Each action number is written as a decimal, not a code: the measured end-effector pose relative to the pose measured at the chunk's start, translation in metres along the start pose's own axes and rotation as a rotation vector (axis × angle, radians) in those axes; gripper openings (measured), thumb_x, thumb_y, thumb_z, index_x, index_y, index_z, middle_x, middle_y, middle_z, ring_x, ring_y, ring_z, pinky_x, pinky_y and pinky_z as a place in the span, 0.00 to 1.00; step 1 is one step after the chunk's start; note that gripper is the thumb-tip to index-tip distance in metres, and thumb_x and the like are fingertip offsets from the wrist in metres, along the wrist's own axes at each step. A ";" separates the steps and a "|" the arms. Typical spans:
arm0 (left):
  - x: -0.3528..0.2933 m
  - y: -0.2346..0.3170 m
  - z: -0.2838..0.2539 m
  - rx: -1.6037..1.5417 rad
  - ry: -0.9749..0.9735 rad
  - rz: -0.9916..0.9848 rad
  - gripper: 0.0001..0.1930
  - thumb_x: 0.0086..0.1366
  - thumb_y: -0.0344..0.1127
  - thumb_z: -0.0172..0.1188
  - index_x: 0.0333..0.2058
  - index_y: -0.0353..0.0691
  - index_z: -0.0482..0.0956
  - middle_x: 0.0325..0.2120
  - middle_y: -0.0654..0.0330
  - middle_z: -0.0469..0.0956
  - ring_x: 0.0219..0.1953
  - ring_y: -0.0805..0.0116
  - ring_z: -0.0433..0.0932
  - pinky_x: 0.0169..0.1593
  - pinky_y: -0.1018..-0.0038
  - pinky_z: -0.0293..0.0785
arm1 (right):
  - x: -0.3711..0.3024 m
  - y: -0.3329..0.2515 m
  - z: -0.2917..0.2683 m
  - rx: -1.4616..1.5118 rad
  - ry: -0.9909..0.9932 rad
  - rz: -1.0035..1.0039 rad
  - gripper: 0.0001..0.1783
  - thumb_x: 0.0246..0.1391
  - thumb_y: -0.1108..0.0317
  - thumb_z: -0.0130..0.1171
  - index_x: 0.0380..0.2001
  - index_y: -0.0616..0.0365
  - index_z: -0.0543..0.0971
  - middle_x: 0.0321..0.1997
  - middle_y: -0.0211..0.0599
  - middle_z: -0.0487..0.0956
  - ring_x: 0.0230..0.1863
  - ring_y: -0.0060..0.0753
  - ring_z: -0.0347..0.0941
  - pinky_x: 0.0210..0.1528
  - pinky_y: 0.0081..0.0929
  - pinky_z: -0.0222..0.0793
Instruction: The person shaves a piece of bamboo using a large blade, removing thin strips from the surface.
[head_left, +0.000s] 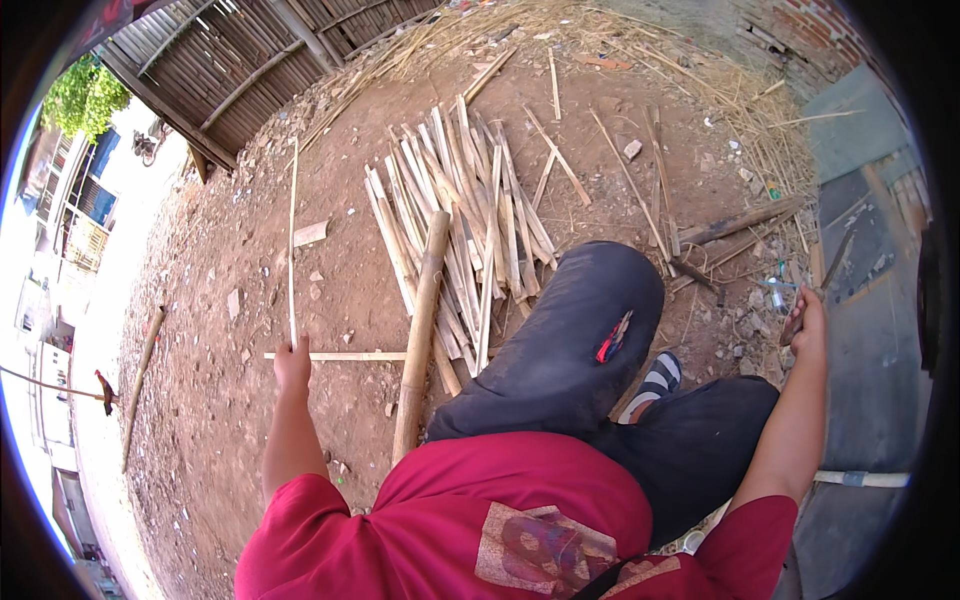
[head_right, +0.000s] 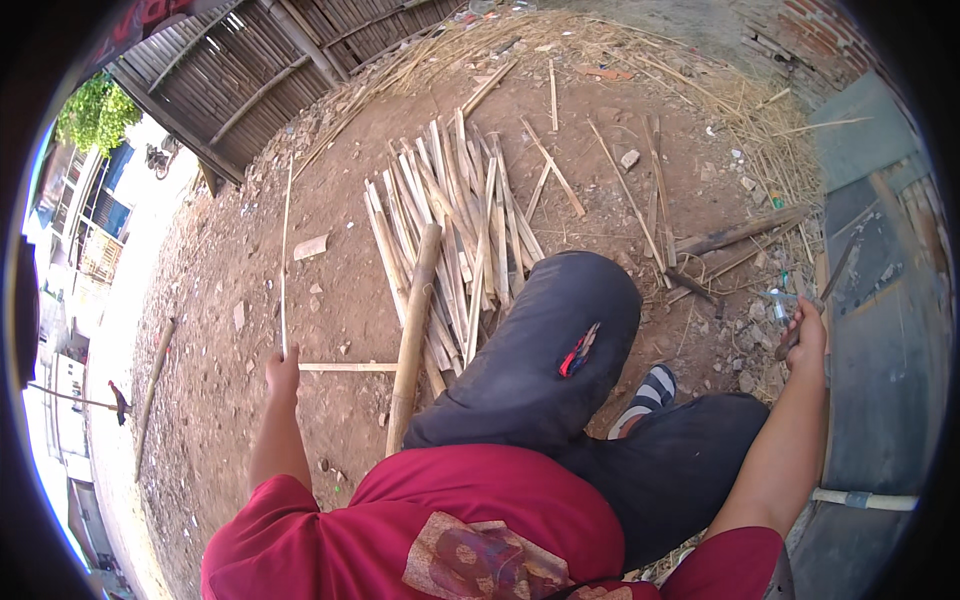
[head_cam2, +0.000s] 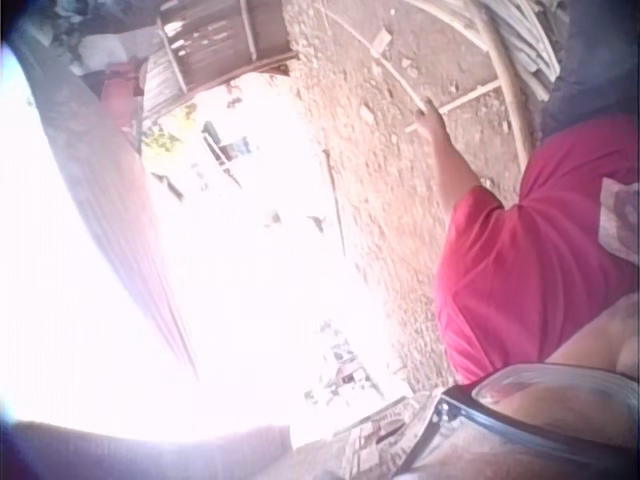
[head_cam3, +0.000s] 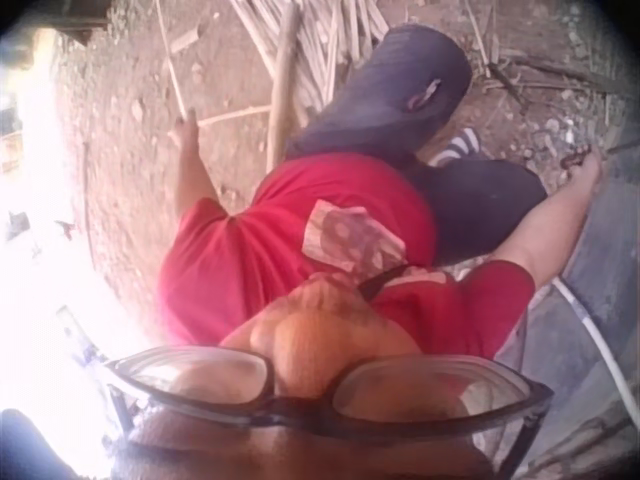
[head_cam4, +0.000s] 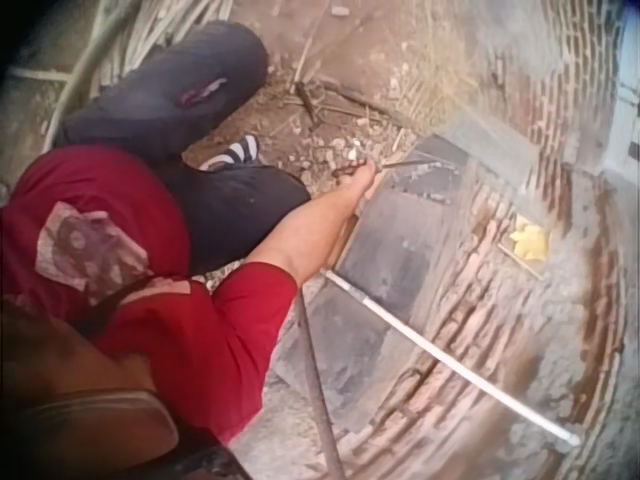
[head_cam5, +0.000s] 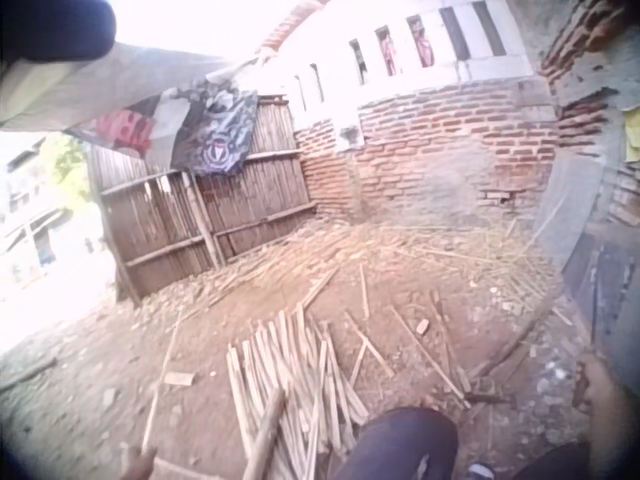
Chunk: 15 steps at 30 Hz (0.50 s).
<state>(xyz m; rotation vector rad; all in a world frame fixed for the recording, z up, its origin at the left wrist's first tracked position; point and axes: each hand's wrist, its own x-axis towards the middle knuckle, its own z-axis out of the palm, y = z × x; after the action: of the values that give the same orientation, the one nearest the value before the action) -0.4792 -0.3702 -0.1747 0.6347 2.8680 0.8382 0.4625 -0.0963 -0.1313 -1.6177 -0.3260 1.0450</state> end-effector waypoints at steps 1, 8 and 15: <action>0.001 0.009 0.003 -0.045 -0.011 -0.009 0.26 0.63 0.59 0.69 0.35 0.35 0.82 0.27 0.55 0.81 0.34 0.59 0.79 0.41 0.61 0.75 | 0.000 0.000 0.001 0.001 -0.014 -0.020 0.20 0.58 0.49 0.68 0.19 0.37 0.70 0.15 0.13 0.67 0.17 0.16 0.62 0.24 0.22 0.60; 0.035 0.117 0.032 -0.284 -0.130 0.020 0.24 0.64 0.56 0.70 0.35 0.36 0.80 0.23 0.62 0.75 0.26 0.70 0.73 0.31 0.67 0.70 | -0.021 -0.008 0.028 -0.018 -0.014 -0.013 0.16 0.59 0.52 0.68 0.23 0.38 0.73 0.19 0.13 0.69 0.18 0.13 0.64 0.22 0.20 0.59; 0.023 0.332 0.067 -0.654 -0.315 0.251 0.20 0.69 0.54 0.66 0.38 0.43 0.75 0.19 0.73 0.64 0.17 0.81 0.59 0.19 0.77 0.55 | -0.029 -0.011 0.013 -0.090 -0.013 -0.048 0.13 0.61 0.56 0.67 0.26 0.41 0.74 0.19 0.13 0.68 0.17 0.14 0.63 0.21 0.20 0.59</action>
<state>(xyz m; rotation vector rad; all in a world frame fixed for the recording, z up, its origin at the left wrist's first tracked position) -0.3656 -0.0739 -0.0542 0.9298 2.0775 1.4592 0.4389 -0.1040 -0.1076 -1.6755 -0.4240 1.0167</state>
